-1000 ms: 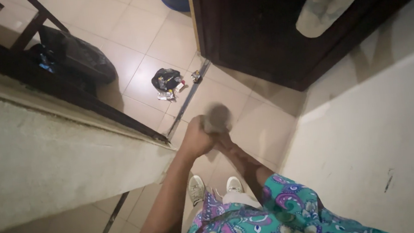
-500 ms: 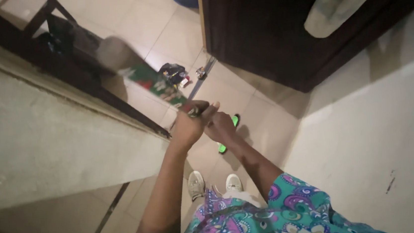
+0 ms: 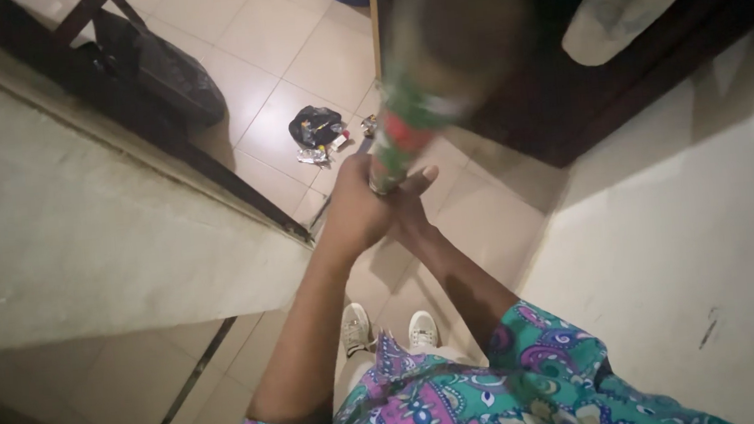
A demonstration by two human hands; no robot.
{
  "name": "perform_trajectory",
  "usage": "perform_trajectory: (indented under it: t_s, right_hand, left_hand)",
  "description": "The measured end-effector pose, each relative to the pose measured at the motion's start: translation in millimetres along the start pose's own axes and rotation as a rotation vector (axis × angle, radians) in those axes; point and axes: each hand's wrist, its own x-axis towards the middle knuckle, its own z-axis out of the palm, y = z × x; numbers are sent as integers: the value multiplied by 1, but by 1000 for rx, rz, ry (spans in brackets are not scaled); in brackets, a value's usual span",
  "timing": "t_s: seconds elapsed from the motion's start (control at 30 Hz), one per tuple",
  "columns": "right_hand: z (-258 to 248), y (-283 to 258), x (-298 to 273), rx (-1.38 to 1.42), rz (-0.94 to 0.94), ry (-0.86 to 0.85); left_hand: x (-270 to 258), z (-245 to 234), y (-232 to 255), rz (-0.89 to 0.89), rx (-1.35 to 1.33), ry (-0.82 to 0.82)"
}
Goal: Sweeping debris from the floor using a broom and dustpan in a bedroom and kitchen.
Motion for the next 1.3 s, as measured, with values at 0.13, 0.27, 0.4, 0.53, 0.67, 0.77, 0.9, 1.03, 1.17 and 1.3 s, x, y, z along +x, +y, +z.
perform_trajectory:
  t_s: [0.13,0.27,0.4,0.53,0.67,0.77,0.9,1.03,1.17,1.3]
  right_hand:
    - [-16,7,-27,-786,-306,16]
    - [-28,23,-48,-827,14,11]
    - [-38,1,-60,-829,-1,-52]
    - [-52,22,-62,-850,119,-60]
    - [-64,15,-62,-822,115,-109]
    - [-71,15,-65,-818,124,-91]
    - [-80,3,-70,-737,164,-109]
    - [-83,4,-76,-735,130,-90]
    - [-83,8,-73,-787,136,-80]
    - [-87,9,-72,-792,224,-73]
  left_hand:
    - [-2,14,-52,-43,-35,-93]
    - [-7,41,-90,-71,-55,-114]
    - [-1,57,-99,-205,-153,-38]
    - [7,63,-84,-258,-196,-56]
    - [16,75,-79,-347,-271,-53]
    - [23,86,-88,-323,-290,-30]
    - [22,100,-90,-216,-295,-30]
    - [29,113,-103,-204,-268,-28]
    - [29,109,-96,-188,-219,-15]
    - [29,110,-86,-222,-264,-28]
